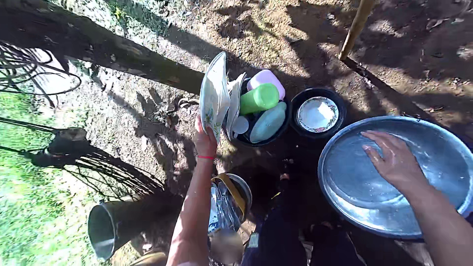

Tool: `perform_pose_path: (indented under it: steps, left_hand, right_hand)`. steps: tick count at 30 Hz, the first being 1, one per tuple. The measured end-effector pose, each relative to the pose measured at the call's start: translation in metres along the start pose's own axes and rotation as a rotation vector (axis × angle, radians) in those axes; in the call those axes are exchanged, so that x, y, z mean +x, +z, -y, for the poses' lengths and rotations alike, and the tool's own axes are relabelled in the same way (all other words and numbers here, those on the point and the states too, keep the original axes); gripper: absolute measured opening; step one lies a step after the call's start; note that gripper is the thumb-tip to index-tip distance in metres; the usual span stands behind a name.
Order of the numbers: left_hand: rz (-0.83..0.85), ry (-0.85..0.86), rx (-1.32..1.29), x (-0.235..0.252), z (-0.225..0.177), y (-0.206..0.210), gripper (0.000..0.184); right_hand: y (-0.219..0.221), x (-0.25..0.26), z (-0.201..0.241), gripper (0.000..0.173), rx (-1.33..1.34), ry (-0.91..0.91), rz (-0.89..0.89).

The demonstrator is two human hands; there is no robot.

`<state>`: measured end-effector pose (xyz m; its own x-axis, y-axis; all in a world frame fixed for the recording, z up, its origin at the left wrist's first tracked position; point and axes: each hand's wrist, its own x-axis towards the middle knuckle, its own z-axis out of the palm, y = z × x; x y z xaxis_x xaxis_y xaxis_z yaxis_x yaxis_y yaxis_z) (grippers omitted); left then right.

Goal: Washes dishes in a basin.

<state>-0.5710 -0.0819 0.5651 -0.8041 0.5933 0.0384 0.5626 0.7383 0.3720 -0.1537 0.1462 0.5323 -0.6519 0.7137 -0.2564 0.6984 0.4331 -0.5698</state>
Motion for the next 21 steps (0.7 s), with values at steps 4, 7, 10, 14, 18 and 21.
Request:
perform_pose_path:
  steps: [4,7,10,14,18,21]
  left_hand:
    - [0.060,0.110,-0.141,0.002,0.032,0.060,0.050]
    - [0.292,0.131,-0.280,0.006,0.063,0.082,0.061]
    - [0.504,0.099,-0.295,0.011,0.084,0.090,0.066]
    - [0.320,0.165,-0.241,-0.003,0.080,0.071,0.081]
    - [0.000,0.361,-0.585,-0.065,-0.019,0.085,0.058]
    - [0.443,0.324,-0.831,-0.114,-0.104,0.155,0.038]
  right_hand:
    - [0.018,0.019,0.003,0.041,-0.027,0.016,0.093]
    - [0.036,0.025,0.000,0.037,-0.030,0.026,0.154]
    - [0.051,0.027,-0.007,0.037,-0.023,0.044,0.213]
    - [0.056,0.027,-0.004,0.042,0.009,0.150,0.364]
    - [0.068,0.018,-0.025,0.044,0.057,0.263,0.399]
    - [0.080,0.016,-0.054,0.043,0.087,0.359,0.381]
